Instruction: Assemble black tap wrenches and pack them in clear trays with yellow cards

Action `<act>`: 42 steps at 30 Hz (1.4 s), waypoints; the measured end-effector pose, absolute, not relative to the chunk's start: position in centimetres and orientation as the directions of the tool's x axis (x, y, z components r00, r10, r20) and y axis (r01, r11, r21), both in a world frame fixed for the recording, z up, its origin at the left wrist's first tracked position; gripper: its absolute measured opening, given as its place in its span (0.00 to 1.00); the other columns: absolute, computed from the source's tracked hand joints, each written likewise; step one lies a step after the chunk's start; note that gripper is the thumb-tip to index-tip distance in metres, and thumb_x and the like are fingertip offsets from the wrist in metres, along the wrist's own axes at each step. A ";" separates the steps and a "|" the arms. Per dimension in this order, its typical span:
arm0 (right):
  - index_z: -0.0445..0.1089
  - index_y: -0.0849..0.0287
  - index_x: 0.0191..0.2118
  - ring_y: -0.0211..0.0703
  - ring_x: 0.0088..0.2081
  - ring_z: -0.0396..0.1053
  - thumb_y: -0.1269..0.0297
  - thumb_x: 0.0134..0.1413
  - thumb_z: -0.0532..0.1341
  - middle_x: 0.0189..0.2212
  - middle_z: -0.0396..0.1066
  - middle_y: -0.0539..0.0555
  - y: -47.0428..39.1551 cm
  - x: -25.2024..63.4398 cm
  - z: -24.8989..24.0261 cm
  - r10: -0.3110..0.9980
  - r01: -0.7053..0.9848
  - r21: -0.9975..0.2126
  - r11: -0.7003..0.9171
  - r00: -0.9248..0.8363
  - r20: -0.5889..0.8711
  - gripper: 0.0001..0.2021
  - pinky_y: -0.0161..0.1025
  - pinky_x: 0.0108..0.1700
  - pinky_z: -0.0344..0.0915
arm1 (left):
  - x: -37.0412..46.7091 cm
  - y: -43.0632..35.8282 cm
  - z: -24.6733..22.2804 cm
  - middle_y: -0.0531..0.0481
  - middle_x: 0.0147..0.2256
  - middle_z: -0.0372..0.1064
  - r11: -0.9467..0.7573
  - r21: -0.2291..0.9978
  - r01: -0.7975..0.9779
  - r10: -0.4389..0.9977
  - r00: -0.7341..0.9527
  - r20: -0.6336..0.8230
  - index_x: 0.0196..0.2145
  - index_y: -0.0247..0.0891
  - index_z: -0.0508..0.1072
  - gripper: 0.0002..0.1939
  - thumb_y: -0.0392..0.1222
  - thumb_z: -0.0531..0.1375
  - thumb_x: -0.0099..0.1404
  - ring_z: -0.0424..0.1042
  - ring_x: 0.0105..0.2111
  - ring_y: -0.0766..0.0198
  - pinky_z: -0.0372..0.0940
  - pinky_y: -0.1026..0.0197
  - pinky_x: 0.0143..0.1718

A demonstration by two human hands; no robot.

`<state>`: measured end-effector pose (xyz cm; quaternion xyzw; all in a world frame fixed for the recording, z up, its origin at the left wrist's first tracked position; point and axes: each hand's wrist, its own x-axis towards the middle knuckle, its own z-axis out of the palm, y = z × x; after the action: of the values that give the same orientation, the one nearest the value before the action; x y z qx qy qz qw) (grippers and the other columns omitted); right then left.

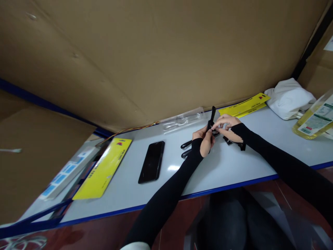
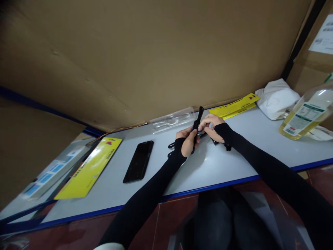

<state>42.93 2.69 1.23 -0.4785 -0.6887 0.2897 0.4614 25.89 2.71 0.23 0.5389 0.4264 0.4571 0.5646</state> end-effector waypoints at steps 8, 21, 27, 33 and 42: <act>0.78 0.57 0.29 0.37 0.33 0.65 0.69 0.53 0.63 0.39 0.68 0.55 2.5 43.0 1.5 0.914 0.409 -0.817 0.406 -0.165 0.372 0.06 0.32 0.26 0.59 | 26.0 2.6 -0.1 0.57 0.14 0.60 -0.019 0.997 -0.074 0.973 0.229 0.035 0.41 0.30 0.79 0.20 0.52 0.65 0.62 0.51 0.11 0.71 0.44 0.64 0.14; 0.80 0.54 0.34 0.39 0.33 0.64 0.64 0.51 0.68 0.40 0.68 0.55 2.6 43.0 1.5 0.916 0.406 -0.822 0.400 -0.137 0.378 0.04 0.33 0.26 0.59 | 26.1 2.6 0.1 0.57 0.14 0.60 -0.010 0.994 -0.105 0.979 0.203 0.031 0.38 0.32 0.79 0.17 0.51 0.66 0.63 0.52 0.12 0.72 0.45 0.65 0.15; 0.80 0.54 0.37 0.43 0.39 0.66 0.67 0.48 0.68 0.42 0.69 0.56 2.5 43.2 1.7 0.918 0.379 -0.838 0.392 -0.094 0.386 0.08 0.33 0.29 0.62 | 26.0 2.6 0.1 0.57 0.14 0.60 -0.035 0.996 -0.081 0.977 0.206 0.051 0.40 0.30 0.79 0.17 0.49 0.64 0.63 0.53 0.12 0.72 0.47 0.65 0.15; 0.80 0.54 0.33 0.36 0.31 0.62 0.68 0.54 0.64 0.41 0.68 0.55 2.4 43.2 1.9 0.922 0.382 -0.840 0.385 -0.114 0.371 0.06 0.33 0.27 0.60 | 26.0 2.4 -0.1 0.56 0.15 0.60 -0.031 0.997 -0.073 0.971 0.234 0.047 0.40 0.32 0.78 0.19 0.53 0.65 0.63 0.53 0.12 0.71 0.47 0.65 0.16; 0.76 0.57 0.33 0.41 0.36 0.68 0.69 0.48 0.65 0.37 0.70 0.55 3.2 42.9 0.7 0.862 0.391 -0.788 0.475 -0.027 0.506 0.04 0.32 0.27 0.61 | 26.2 1.8 0.4 0.57 0.14 0.60 -0.057 0.996 -0.068 0.972 0.223 0.070 0.39 0.30 0.78 0.18 0.51 0.64 0.63 0.51 0.12 0.72 0.46 0.66 0.15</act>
<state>42.91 3.15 0.66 -0.4605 -0.6803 0.2248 0.5240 26.18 1.85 0.41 0.5537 0.4085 0.4710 0.5520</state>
